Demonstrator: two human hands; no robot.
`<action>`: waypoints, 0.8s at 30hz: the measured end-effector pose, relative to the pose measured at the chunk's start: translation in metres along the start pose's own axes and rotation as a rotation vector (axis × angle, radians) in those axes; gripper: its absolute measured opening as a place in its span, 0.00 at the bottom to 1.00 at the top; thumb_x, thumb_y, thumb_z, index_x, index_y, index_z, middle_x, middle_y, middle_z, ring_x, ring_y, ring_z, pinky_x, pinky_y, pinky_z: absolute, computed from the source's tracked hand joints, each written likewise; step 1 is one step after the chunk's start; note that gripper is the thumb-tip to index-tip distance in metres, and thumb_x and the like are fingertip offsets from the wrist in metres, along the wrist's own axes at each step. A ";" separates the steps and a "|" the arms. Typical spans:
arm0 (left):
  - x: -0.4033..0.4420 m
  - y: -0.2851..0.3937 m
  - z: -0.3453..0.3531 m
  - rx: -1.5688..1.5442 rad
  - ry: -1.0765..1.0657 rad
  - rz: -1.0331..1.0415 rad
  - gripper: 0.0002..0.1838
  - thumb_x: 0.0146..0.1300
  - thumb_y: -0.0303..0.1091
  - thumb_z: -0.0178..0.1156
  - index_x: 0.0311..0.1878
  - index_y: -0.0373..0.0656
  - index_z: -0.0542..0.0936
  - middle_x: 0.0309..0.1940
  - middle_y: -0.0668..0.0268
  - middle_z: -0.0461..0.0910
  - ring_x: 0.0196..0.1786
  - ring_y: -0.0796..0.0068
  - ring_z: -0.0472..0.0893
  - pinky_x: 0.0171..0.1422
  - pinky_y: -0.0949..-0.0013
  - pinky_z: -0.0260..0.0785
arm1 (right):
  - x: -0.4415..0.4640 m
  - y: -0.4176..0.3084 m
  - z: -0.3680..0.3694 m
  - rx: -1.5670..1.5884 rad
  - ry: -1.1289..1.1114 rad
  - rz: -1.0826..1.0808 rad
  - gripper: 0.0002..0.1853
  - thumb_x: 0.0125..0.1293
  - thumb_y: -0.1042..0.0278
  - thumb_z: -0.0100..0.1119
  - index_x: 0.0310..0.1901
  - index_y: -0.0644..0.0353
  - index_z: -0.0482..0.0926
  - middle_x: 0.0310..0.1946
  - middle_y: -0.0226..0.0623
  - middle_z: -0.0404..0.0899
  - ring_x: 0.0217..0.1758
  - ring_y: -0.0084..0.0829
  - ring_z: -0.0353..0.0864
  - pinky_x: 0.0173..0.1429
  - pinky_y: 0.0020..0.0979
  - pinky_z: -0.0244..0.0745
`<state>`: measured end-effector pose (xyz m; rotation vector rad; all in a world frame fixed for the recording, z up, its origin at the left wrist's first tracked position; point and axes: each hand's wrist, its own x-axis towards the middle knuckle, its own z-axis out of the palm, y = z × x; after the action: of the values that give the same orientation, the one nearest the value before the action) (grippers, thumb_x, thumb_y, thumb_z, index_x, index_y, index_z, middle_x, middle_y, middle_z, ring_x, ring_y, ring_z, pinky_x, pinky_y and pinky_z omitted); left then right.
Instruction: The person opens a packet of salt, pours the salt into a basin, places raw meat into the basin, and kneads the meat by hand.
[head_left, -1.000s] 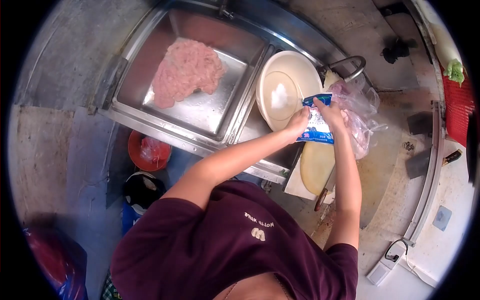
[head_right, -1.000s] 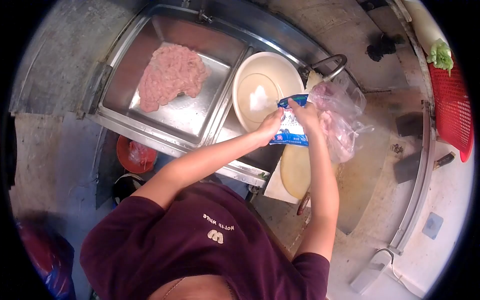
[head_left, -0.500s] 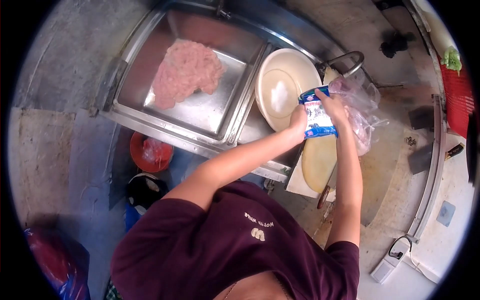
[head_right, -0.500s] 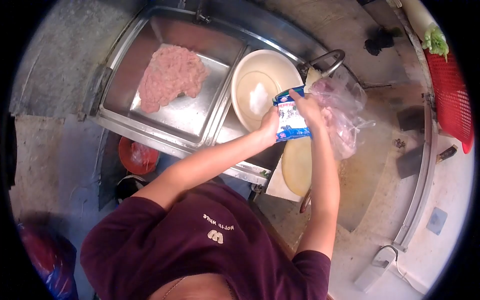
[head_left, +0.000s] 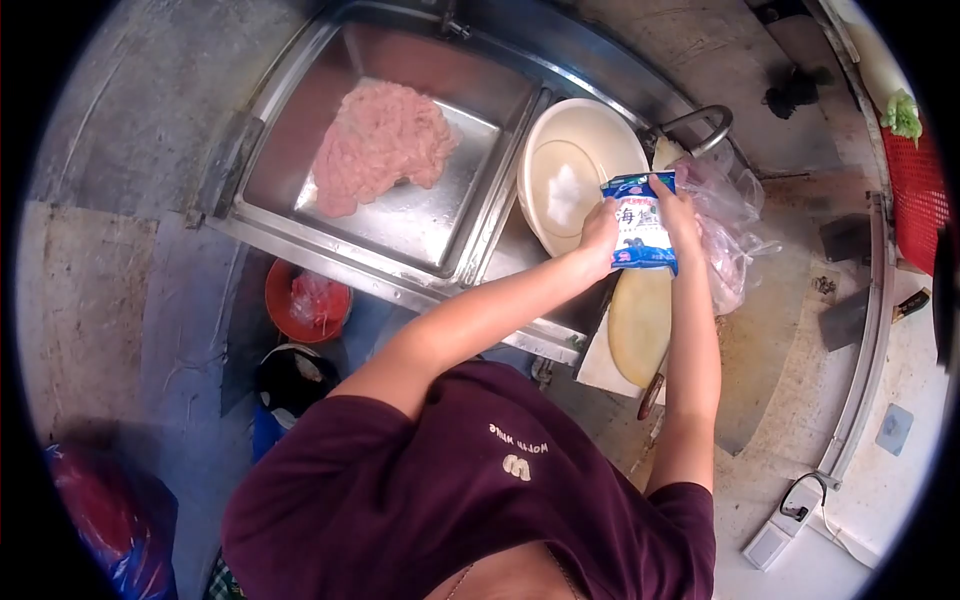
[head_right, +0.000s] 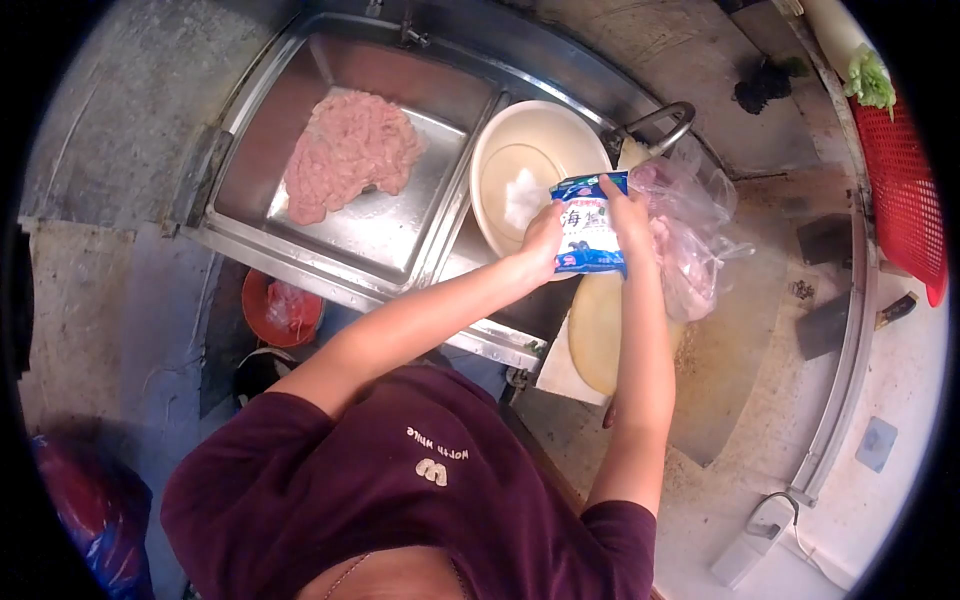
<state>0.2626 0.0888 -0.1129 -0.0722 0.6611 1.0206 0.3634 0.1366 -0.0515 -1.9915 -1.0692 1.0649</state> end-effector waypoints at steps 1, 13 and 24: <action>-0.007 0.007 0.003 -0.035 -0.011 -0.055 0.23 0.74 0.46 0.31 0.54 0.38 0.69 0.42 0.56 0.79 0.44 0.63 0.82 0.47 0.60 0.78 | 0.000 0.001 -0.001 0.042 -0.013 0.026 0.21 0.59 0.55 0.63 0.36 0.72 0.79 0.29 0.42 0.82 0.25 0.30 0.81 0.30 0.28 0.75; 0.030 -0.026 -0.010 -0.129 0.067 -0.150 0.24 0.73 0.46 0.31 0.53 0.40 0.71 0.43 0.59 0.80 0.42 0.65 0.82 0.44 0.62 0.77 | -0.005 -0.009 0.008 -0.325 -0.016 -0.117 0.24 0.60 0.51 0.60 0.40 0.72 0.80 0.31 0.42 0.81 0.32 0.28 0.79 0.37 0.28 0.73; 0.000 0.000 0.005 -0.067 0.093 -0.087 0.23 0.73 0.45 0.31 0.52 0.41 0.72 0.41 0.61 0.80 0.39 0.69 0.82 0.44 0.65 0.76 | -0.017 -0.020 0.013 -0.142 0.022 -0.039 0.22 0.62 0.55 0.58 0.41 0.72 0.78 0.33 0.43 0.82 0.35 0.31 0.81 0.40 0.28 0.72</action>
<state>0.2654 0.0906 -0.1087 -0.2066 0.7022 0.9595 0.3396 0.1335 -0.0355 -2.0795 -1.1965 0.9676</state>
